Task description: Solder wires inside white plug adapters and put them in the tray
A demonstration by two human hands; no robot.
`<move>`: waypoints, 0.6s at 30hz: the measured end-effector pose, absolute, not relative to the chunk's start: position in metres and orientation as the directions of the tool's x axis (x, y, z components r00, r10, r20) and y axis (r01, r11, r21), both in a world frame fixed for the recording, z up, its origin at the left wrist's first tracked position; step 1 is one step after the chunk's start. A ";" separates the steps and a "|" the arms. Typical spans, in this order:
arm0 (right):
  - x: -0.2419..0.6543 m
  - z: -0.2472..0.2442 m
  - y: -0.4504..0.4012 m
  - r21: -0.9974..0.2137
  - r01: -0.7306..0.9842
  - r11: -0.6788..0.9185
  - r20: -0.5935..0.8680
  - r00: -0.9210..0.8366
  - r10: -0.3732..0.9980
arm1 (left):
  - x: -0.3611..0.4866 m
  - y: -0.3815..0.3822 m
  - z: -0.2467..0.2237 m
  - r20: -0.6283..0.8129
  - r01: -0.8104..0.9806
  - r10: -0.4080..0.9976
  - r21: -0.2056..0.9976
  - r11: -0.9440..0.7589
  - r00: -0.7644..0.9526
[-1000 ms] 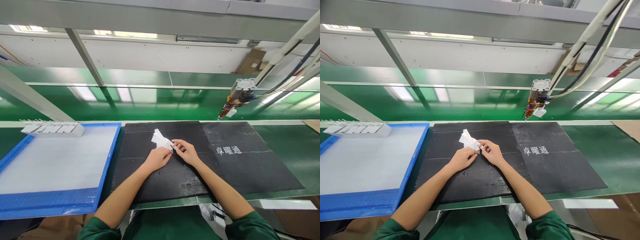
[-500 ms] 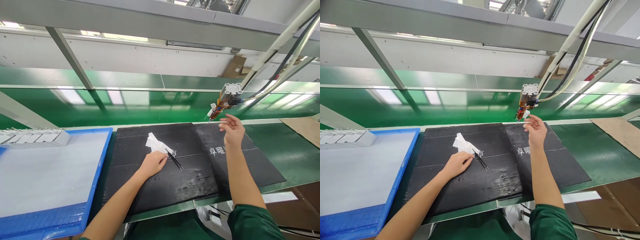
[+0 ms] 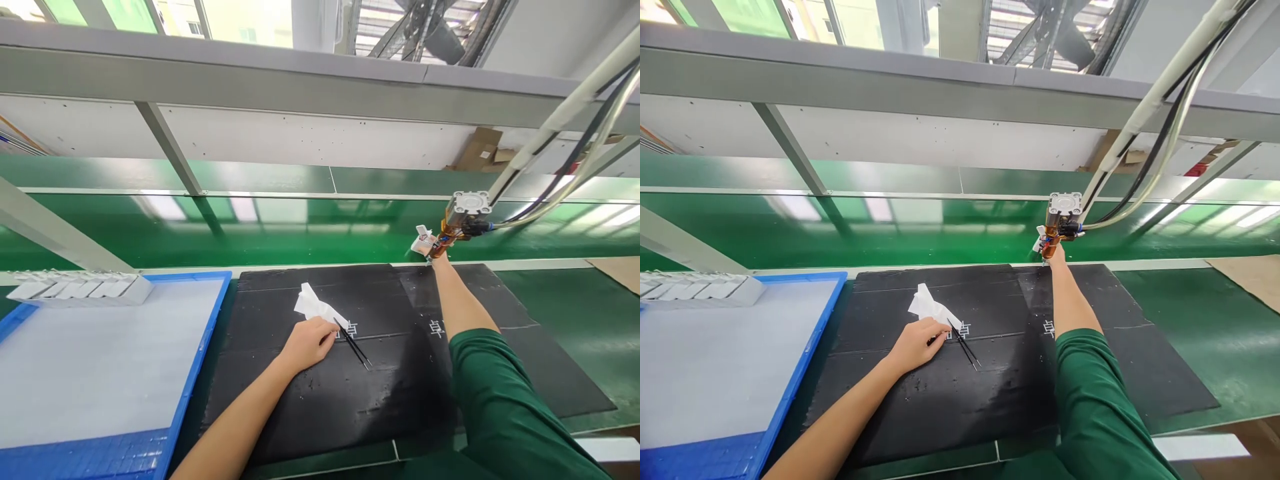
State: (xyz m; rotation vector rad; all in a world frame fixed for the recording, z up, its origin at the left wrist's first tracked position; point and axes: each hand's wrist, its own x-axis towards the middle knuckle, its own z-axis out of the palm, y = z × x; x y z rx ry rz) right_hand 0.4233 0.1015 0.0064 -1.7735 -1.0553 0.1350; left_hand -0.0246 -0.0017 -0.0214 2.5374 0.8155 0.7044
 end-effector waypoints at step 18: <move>0.331 -0.005 -0.090 -0.911 0.403 -0.094 0.139 0.511 0.849 | -0.023 0.005 -0.023 0.340 0.514 0.692 0.481 -0.710 0.637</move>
